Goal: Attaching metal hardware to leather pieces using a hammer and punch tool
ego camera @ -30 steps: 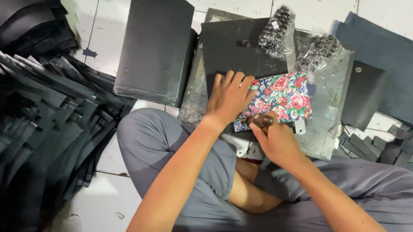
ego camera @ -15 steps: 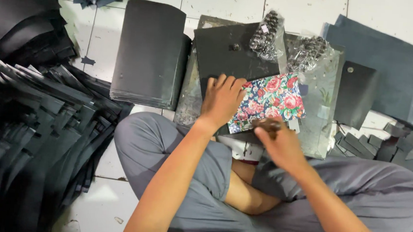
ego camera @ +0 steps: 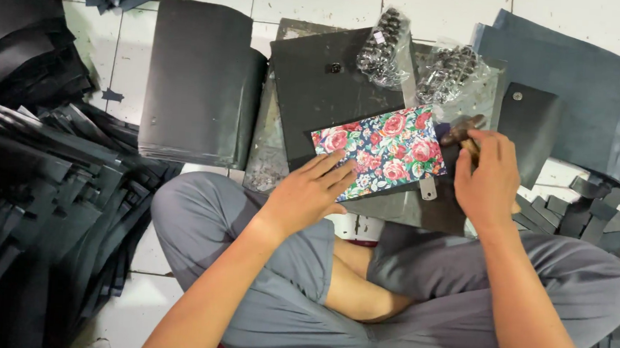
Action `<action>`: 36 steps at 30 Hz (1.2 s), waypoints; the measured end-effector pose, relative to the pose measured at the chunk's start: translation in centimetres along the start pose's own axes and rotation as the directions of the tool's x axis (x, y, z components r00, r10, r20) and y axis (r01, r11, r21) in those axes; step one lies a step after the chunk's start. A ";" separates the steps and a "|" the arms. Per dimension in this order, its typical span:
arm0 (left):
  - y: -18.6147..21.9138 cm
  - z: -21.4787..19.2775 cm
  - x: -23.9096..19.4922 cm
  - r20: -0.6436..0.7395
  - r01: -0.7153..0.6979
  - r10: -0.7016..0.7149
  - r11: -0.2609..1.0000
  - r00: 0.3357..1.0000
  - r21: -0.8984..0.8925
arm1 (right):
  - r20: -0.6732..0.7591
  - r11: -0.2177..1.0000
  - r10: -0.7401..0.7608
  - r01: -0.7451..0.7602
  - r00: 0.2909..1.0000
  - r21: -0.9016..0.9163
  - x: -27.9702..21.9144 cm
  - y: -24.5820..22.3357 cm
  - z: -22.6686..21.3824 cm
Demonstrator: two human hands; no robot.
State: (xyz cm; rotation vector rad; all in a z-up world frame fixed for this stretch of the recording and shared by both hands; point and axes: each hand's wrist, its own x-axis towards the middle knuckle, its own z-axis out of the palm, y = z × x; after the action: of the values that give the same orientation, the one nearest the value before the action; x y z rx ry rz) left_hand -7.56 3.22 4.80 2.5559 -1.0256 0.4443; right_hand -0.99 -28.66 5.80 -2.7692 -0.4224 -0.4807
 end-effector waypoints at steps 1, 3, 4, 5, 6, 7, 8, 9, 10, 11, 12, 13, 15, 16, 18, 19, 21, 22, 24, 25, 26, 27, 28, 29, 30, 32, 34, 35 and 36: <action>-0.2 0.2 0.0 0.003 -0.003 0.003 1.000 1.000 -0.002 | 0.000 1.000 0.005 -0.005 1.000 0.000 -0.1 0.5 0.6; -0.5 0.7 0.1 -0.040 -0.033 0.032 0.999 0.999 -0.035 | -0.141 0.991 -0.127 0.130 0.982 0.010 -0.4 1.3 1.6; -0.2 0.7 -0.1 -0.036 -0.036 0.035 0.999 0.999 -0.038 | -0.140 0.992 -0.121 0.124 0.983 0.011 -0.9 1.4 1.6; -0.2 0.6 0.1 -0.071 -0.046 0.046 0.999 0.996 -0.003 | -0.169 0.989 -0.123 0.135 0.978 0.066 -1.0 1.4 1.8; -0.3 0.5 0.2 -0.106 -0.055 0.059 0.998 0.993 0.032 | -0.198 0.982 -0.123 0.148 0.972 0.121 -1.1 1.4 1.9; 0.0 -0.1 0.6 -0.106 -0.062 0.065 0.998 0.992 0.031 | -0.201 0.983 -0.118 0.143 0.973 0.118 -1.2 1.1 1.4; 0.3 -0.6 1.0 -0.198 -0.078 0.085 0.996 0.977 0.043 | -0.199 0.955 -0.134 0.180 0.971 0.235 -1.2 0.7 1.0; 0.6 -1.0 1.5 -0.287 -0.092 0.103 0.994 0.952 0.053 | -0.198 0.913 -0.149 0.212 0.969 0.349 -1.3 0.4 0.5; 0.6 -0.8 1.4 -0.285 -0.098 0.108 0.994 0.952 0.048 | -0.198 0.915 -0.143 0.205 0.970 0.346 -1.7 0.4 0.2; 0.6 -0.6 1.4 -0.336 -0.068 0.058 0.998 0.940 -0.016 | -0.143 0.866 -0.161 0.209 0.977 0.454 -1.9 0.5 0.0; 0.5 -0.5 1.4 -0.383 -0.041 0.006 0.996 0.924 -0.082 | -0.092 0.805 -0.184 0.204 0.979 0.557 -2.2 0.5 -0.3; 0.5 -0.4 1.4 -0.383 -0.047 0.011 0.995 0.924 -0.085 | -0.094 0.808 -0.180 0.201 0.979 0.554 -2.4 0.3 0.0; 0.5 -0.3 1.3 -0.401 0.011 -0.084 0.983 0.912 -0.181 | -0.087 0.834 -0.285 0.291 0.955 0.468 -2.8 -0.1 0.6; 0.5 0.3 1.2 -0.400 0.007 -0.081 0.983 0.913 -0.183 | -0.088 0.836 -0.281 0.289 0.956 0.466 -2.8 -0.7 0.3; 0.3 1.4 0.7 -0.382 0.144 -0.342 0.876 0.859 -0.459 | -0.071 0.881 -0.300 0.305 0.951 0.363 -2.6 -2.1 0.0; 0.6 1.3 0.8 -0.381 0.143 -0.341 0.876 0.860 -0.460 | -0.071 0.882 -0.298 0.303 0.952 0.362 -2.8 -1.9 0.3; 1.1 0.9 1.1 -0.328 0.276 -0.524 0.773 0.786 -0.572 | -0.086 0.870 -0.253 0.265 0.964 0.415 -2.9 -1.4 0.9; 1.0 0.7 1.0 -0.329 0.274 -0.522 0.774 0.787 -0.571 | -0.088 0.871 -0.252 0.266 0.964 0.414 -3.1 -1.3 0.9; 1.0 0.5 0.9 -0.247 0.430 -0.742 0.589 0.623 -0.685 | -0.019 0.740 -0.002 0.014 1.000 0.673 -3.4 -0.9 0.9; 0.7 0.6 0.9 -0.246 0.429 -0.742 0.588 0.623 -0.685 | -0.018 0.740 -0.001 0.013 1.000 0.672 -3.5 -1.1 1.2; 0.5 0.7 0.9 -0.236 0.482 -0.810 0.524 0.536 -0.703 | -0.020 0.681 0.058 -0.025 0.998 0.732 -3.6 -1.2 1.4; 0.1 0.9 1.1 -0.223 0.524 -0.867 0.454 0.445 -0.720 | -0.018 0.617 0.118 -0.059 0.993 0.785 -3.6 -1.3 1.7; -0.1 1.1 1.3 -0.222 0.522 -0.867 0.454 0.447 -0.722 | -0.019 0.620 0.120 -0.060 0.993 0.783 -3.2 -2.1 0.5; -0.3 1.1 1.4 -0.193 0.560 -0.889 0.416 0.415 -0.716 | 0.035 0.747 0.031 -0.047 0.999 0.663 -2.8 -2.9 -0.6; -0.5 1.2 1.5 -0.164 0.597 -0.910 0.377 0.381 -0.708 | 0.104 0.851 -0.047 -0.015 0.993 0.525 -2.4 -3.8 -1.7; -1.2 2.1 0.9 -0.064 0.659 -0.915 0.334 0.398 -0.674 | 0.154 0.905 -0.096 0.022 0.983 0.426 -2.7 -4.1 -1.4; -1.7 2.4 0.9 0.031 0.717 -0.914 0.297 0.405 -0.630 | 0.204 0.943 -0.142 0.069 0.969 0.326 -3.0 -4.0 -1.0; -1.6 2.3 1.0 0.064 0.736 -0.903 0.303 0.424 -0.606 | 0.304 0.959 -0.121 0.033 0.945 0.282 -3.3 -3.8 -0.9; -1.6 2.2 1.2 0.098 0.753 -0.892 0.309 0.442 -0.580 | 0.400 0.972 -0.096 0.000 0.912 0.235 -3.6 -3.6 -0.8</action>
State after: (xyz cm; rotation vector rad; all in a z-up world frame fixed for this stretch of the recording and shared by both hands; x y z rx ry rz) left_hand -5.31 2.62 2.98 2.0098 0.3617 0.1005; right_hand -5.65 -26.45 6.04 -2.6236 -0.5999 0.1438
